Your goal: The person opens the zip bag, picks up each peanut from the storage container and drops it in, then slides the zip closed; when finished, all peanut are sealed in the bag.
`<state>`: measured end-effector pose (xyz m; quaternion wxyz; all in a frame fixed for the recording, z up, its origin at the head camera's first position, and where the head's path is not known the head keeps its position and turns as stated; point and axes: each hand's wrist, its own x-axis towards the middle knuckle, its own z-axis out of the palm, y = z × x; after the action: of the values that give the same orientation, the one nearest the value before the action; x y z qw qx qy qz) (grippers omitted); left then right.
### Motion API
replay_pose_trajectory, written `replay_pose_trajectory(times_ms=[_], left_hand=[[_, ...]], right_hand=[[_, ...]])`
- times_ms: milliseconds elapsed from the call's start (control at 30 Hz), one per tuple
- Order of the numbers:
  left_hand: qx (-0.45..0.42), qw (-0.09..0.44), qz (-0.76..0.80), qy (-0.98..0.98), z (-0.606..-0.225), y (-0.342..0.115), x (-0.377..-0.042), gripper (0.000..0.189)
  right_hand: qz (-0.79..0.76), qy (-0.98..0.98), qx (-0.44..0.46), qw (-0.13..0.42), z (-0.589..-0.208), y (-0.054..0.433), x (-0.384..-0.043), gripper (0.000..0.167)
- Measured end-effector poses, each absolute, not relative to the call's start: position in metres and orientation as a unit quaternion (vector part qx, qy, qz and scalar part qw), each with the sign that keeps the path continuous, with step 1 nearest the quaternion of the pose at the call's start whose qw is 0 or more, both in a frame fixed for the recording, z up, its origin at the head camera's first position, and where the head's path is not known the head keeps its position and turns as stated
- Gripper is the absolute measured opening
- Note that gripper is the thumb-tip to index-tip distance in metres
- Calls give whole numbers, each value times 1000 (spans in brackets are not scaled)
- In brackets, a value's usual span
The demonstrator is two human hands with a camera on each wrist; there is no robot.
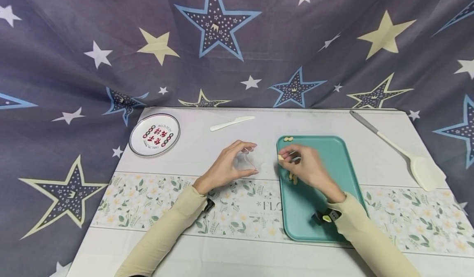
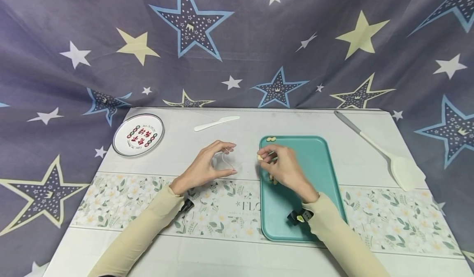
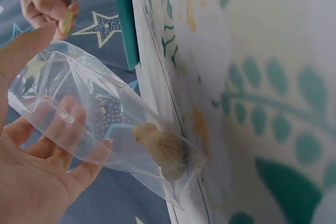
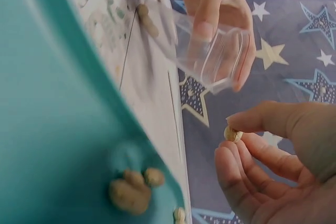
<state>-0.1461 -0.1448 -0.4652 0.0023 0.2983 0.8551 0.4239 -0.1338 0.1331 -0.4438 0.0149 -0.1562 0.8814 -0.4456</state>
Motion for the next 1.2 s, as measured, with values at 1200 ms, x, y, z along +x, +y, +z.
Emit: replay_pose_trajectory(times_ms=[1200], left_hand=[[298,0,422,856,-464,-144,-144,71]], right_hand=[[-470,850,-236,30,-441,82,-133,11]])
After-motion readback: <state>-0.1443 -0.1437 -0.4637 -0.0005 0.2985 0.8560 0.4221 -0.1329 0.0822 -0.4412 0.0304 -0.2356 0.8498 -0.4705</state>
